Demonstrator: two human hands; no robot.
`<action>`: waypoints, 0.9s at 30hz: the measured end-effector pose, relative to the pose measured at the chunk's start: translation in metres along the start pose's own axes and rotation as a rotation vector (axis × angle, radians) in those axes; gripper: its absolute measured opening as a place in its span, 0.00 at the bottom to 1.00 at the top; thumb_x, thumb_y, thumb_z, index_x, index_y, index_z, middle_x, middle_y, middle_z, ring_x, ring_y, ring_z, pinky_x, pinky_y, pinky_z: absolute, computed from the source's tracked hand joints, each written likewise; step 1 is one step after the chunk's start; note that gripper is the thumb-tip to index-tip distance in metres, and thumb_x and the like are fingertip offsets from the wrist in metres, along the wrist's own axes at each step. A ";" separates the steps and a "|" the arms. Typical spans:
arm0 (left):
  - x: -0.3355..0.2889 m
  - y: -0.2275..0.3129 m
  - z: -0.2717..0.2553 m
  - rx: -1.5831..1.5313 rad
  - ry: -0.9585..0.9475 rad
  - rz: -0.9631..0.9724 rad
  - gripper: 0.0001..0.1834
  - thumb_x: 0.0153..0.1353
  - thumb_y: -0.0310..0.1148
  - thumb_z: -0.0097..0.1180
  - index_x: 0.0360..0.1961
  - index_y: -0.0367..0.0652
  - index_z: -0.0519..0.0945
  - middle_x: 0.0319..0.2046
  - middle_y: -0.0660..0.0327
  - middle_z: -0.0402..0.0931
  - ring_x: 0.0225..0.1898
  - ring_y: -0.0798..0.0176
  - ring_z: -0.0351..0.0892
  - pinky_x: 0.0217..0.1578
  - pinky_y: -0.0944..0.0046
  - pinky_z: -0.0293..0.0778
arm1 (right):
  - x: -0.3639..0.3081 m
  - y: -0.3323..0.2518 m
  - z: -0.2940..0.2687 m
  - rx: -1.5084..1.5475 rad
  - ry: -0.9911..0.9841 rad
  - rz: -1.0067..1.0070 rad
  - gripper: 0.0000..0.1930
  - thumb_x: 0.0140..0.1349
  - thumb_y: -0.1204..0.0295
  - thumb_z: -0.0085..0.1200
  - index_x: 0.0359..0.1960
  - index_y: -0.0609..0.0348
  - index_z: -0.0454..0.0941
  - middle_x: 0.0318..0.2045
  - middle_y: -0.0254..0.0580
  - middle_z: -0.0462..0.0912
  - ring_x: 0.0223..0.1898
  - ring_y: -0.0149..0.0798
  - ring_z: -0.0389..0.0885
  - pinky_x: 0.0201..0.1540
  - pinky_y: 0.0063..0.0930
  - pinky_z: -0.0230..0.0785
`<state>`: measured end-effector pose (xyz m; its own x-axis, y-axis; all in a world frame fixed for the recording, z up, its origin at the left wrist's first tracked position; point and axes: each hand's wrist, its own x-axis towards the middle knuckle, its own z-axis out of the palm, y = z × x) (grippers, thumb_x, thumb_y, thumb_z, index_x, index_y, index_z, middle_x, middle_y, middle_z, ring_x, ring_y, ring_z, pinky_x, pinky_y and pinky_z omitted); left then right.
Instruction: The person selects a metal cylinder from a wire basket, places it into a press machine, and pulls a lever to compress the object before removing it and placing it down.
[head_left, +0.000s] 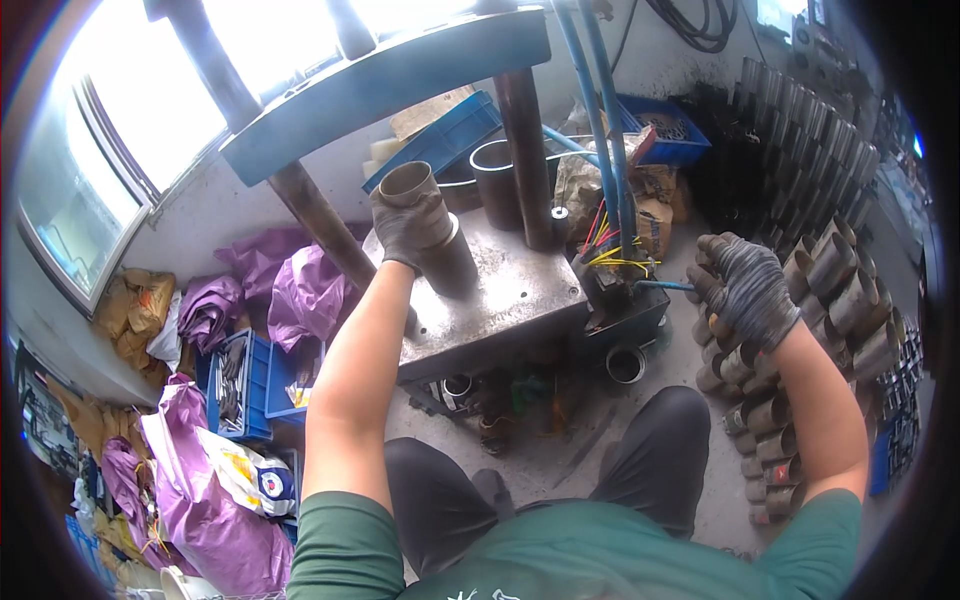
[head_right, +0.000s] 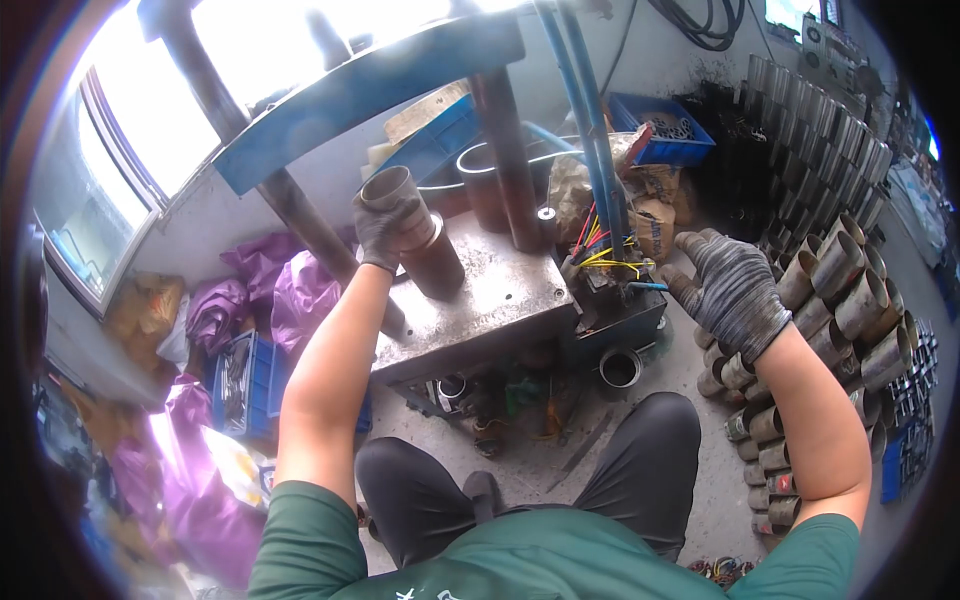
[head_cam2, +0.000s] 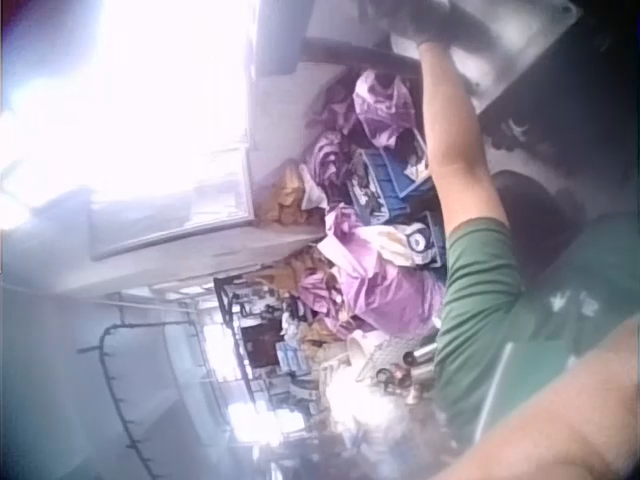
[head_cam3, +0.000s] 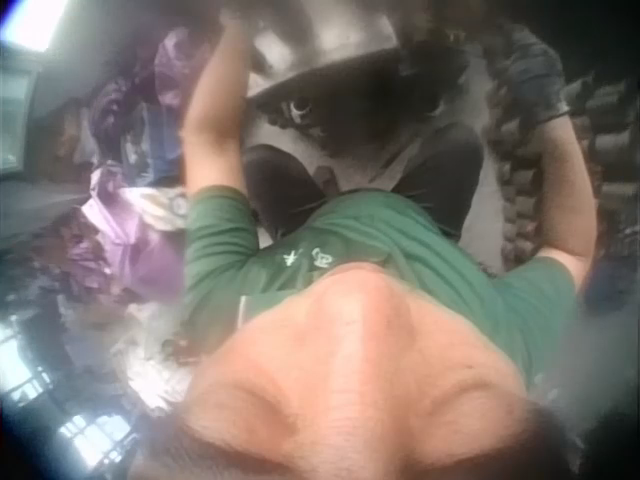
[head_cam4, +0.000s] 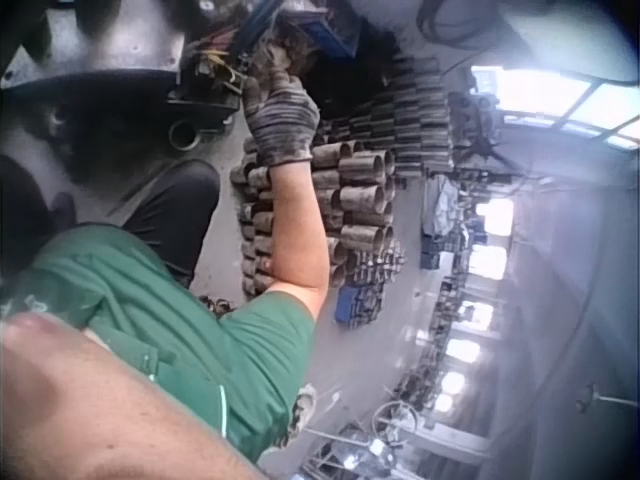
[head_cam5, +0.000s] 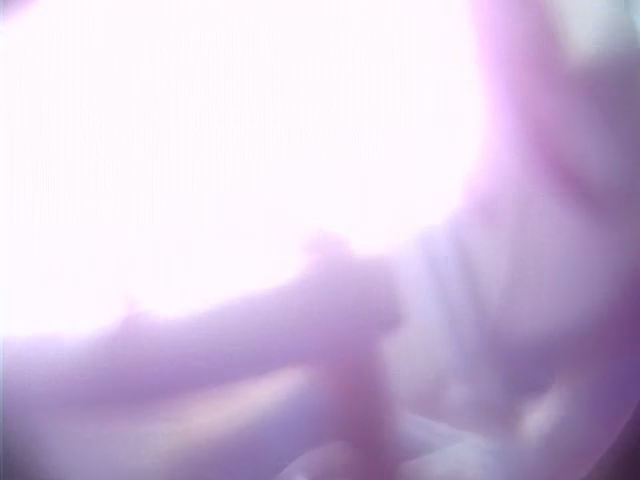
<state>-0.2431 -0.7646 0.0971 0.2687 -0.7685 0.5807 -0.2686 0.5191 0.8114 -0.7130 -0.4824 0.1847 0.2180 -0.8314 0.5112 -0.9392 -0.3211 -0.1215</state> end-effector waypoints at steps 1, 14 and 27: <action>0.000 0.002 0.000 0.013 0.000 0.044 0.39 0.46 0.32 0.82 0.58 0.42 0.73 0.49 0.54 0.81 0.48 0.57 0.84 0.49 0.60 0.84 | -0.001 -0.002 0.000 -0.022 -0.006 -0.006 0.20 0.62 0.65 0.66 0.50 0.67 0.82 0.37 0.50 0.85 0.40 0.53 0.86 0.46 0.42 0.78; -0.070 0.108 -0.020 -0.615 -0.116 0.095 0.29 0.65 0.38 0.65 0.66 0.39 0.77 0.51 0.59 0.79 0.49 0.62 0.80 0.54 0.61 0.79 | -0.014 -0.016 0.001 -0.085 0.020 -0.163 0.18 0.60 0.64 0.66 0.47 0.62 0.84 0.38 0.48 0.86 0.42 0.54 0.84 0.52 0.47 0.75; -0.238 0.033 -0.055 -1.436 0.125 -0.961 0.54 0.52 0.81 0.57 0.68 0.51 0.69 0.60 0.54 0.73 0.62 0.51 0.74 0.67 0.52 0.72 | -0.006 -0.159 0.163 0.763 -0.170 -0.218 0.17 0.64 0.68 0.66 0.50 0.63 0.82 0.46 0.50 0.86 0.47 0.53 0.86 0.52 0.41 0.79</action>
<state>-0.2656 -0.5437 -0.0108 -0.0911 -0.9826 -0.1619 0.9698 -0.1245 0.2099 -0.5217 -0.5004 0.0623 0.4699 -0.7523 0.4617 -0.4451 -0.6536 -0.6121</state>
